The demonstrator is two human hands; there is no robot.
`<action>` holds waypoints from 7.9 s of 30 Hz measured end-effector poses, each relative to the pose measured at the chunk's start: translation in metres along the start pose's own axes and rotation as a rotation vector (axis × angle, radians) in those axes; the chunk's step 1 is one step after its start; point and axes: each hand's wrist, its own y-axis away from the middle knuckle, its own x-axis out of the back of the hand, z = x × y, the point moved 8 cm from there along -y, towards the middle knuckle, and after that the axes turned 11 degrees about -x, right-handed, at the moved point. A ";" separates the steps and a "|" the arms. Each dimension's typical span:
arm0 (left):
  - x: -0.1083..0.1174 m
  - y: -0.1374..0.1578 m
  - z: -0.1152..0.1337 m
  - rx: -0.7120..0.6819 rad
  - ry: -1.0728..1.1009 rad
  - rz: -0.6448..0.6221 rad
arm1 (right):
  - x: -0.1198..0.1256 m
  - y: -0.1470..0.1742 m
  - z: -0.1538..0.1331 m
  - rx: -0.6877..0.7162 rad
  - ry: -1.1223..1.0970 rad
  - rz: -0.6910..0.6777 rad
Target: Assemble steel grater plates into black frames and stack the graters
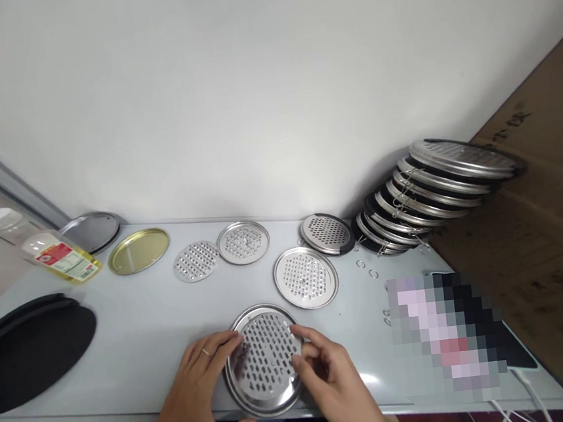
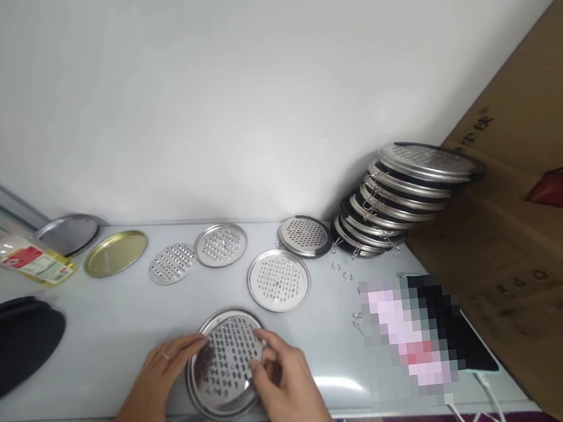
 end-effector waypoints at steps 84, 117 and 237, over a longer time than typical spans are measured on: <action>0.012 -0.062 -0.001 0.104 -0.226 -0.275 | 0.002 -0.005 0.000 0.121 0.383 0.023; 0.007 -0.071 0.002 0.201 -0.215 -0.386 | 0.006 0.003 0.006 0.214 0.401 0.045; -0.015 -0.103 0.024 -0.173 0.017 -0.142 | 0.011 0.026 -0.014 0.610 0.674 0.140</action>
